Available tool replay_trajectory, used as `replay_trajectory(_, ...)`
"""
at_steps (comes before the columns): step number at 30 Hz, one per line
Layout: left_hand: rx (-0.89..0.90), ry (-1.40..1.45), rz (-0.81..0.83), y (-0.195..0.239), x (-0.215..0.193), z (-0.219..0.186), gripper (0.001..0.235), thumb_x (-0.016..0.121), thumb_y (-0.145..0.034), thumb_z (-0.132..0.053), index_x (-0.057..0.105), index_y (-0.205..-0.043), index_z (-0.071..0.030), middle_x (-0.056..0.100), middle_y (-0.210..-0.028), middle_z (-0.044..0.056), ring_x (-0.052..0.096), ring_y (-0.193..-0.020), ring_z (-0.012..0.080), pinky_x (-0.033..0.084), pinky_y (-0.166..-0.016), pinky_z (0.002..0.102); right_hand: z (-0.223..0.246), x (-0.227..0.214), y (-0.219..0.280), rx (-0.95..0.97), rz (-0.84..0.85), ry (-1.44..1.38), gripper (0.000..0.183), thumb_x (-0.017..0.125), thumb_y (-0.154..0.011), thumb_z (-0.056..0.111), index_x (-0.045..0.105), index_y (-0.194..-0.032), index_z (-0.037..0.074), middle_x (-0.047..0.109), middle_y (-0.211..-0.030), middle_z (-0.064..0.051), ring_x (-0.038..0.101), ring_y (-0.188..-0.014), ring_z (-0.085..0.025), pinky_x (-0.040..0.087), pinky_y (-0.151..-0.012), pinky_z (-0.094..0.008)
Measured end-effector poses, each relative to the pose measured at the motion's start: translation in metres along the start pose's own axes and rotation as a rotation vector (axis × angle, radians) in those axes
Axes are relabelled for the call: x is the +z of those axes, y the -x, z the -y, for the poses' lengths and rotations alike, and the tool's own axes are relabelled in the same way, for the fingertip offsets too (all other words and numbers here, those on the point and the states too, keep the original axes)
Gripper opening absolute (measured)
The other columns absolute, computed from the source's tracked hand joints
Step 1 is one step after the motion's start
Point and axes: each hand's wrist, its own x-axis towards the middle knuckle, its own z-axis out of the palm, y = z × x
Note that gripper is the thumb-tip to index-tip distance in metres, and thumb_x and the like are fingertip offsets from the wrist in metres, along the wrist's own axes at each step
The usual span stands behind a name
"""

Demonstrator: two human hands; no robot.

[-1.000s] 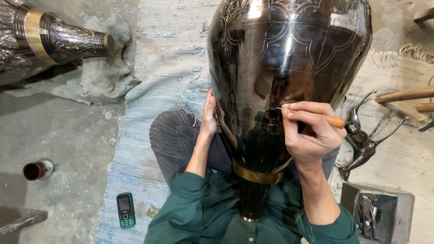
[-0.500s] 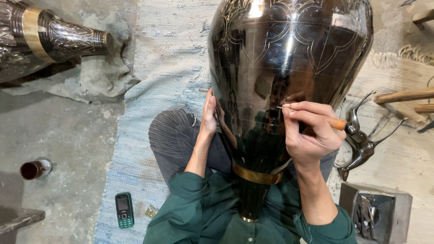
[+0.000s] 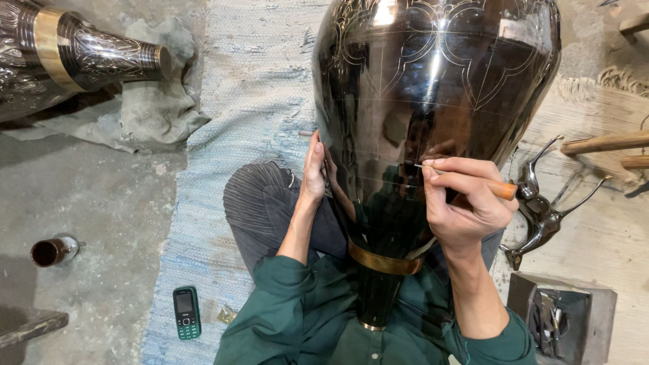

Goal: The person sits cross-legged on the floor and uses a small chisel-like tool to engrave decorative patterns into the surface of a large dark vase. They hold the vase steady with one hand while carefully carving with the other.

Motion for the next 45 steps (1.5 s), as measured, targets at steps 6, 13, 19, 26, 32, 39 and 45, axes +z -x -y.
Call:
replay_trajectory(6, 0.014, -0.001, -0.003, 0.0, 0.0, 0.0, 0.089, 0.047, -0.1, -0.064, 0.034, -0.157, 0.003, 0.049, -0.153, 0.02, 0.044, -0.145, 0.0306, 0.031, -0.121, 0.041, 0.002, -0.002, 0.002, 0.003, 0.012, 0.0, 0.02, 0.084, -0.091, -0.012, 0.069, -0.088, 0.001, 0.072, -0.101, -0.013, 0.074, -0.086, -0.018, 0.062, -0.079, -0.025)
replay_trajectory(13, 0.015, 0.03, 0.007, -0.001, -0.002, 0.003, 0.086, 0.047, -0.101, -0.062, 0.033, -0.157, 0.002, 0.05, -0.151, 0.019, 0.047, -0.142, 0.0289, 0.034, -0.12, 0.04, 0.009, -0.004, 0.006, 0.03, 0.029, 0.005, 0.02, 0.083, -0.089, -0.012, 0.068, -0.087, 0.001, 0.072, -0.099, -0.013, 0.074, -0.087, -0.018, 0.062, -0.079, -0.025)
replay_trajectory(19, 0.036, 0.047, 0.021, -0.001, -0.002, 0.005, 0.083, 0.046, -0.103, -0.059, 0.033, -0.157, 0.002, 0.05, -0.152, 0.018, 0.045, -0.143, 0.0273, 0.032, -0.121, 0.039, 0.01, -0.005, 0.01, 0.019, 0.029, -0.011, 0.021, 0.083, -0.089, -0.013, 0.068, -0.088, 0.002, 0.073, -0.1, -0.012, 0.074, -0.089, -0.019, 0.062, -0.081, -0.026)
replay_trajectory(26, 0.061, 0.06, 0.033, -0.002, -0.001, 0.005, 0.082, 0.046, -0.104, -0.058, 0.032, -0.158, 0.003, 0.048, -0.154, 0.018, 0.043, -0.146, 0.0276, 0.029, -0.124, 0.039, 0.009, -0.005, 0.013, 0.002, 0.026, -0.018, 0.023, 0.083, -0.085, -0.013, 0.067, -0.086, 0.003, 0.073, -0.098, -0.012, 0.074, -0.091, -0.019, 0.063, -0.079, -0.025)
replay_trajectory(32, 0.017, 0.011, 0.014, -0.001, -0.002, 0.005, 0.084, 0.044, -0.103, -0.059, 0.031, -0.158, 0.002, 0.048, -0.155, 0.02, 0.043, -0.146, 0.0298, 0.031, -0.122, 0.041, 0.007, -0.006, 0.014, -0.014, 0.034, -0.03, 0.023, 0.083, -0.084, -0.014, 0.067, -0.084, 0.003, 0.073, -0.097, -0.013, 0.074, -0.091, -0.02, 0.063, -0.077, -0.026)
replay_trajectory(39, 0.036, 0.016, 0.013, -0.001, -0.002, 0.007, 0.083, 0.043, -0.104, -0.058, 0.031, -0.159, 0.003, 0.047, -0.156, 0.02, 0.041, -0.148, 0.0299, 0.029, -0.123, 0.04, 0.008, -0.007, 0.013, -0.025, 0.038, -0.013, 0.023, 0.083, -0.083, -0.014, 0.067, -0.083, 0.003, 0.073, -0.096, -0.012, 0.075, -0.091, -0.02, 0.064, -0.077, -0.027)
replay_trajectory(45, 0.077, 0.054, 0.033, -0.002, -0.001, 0.008, 0.078, 0.044, -0.106, -0.054, 0.031, -0.159, 0.002, 0.046, -0.158, 0.019, 0.041, -0.149, 0.029, 0.028, -0.125, 0.039, 0.006, -0.013, 0.019, 0.068, 0.038, -0.106, 0.021, 0.082, -0.085, -0.013, 0.068, -0.088, 0.002, 0.073, -0.099, -0.012, 0.075, -0.09, -0.018, 0.063, -0.079, -0.027)
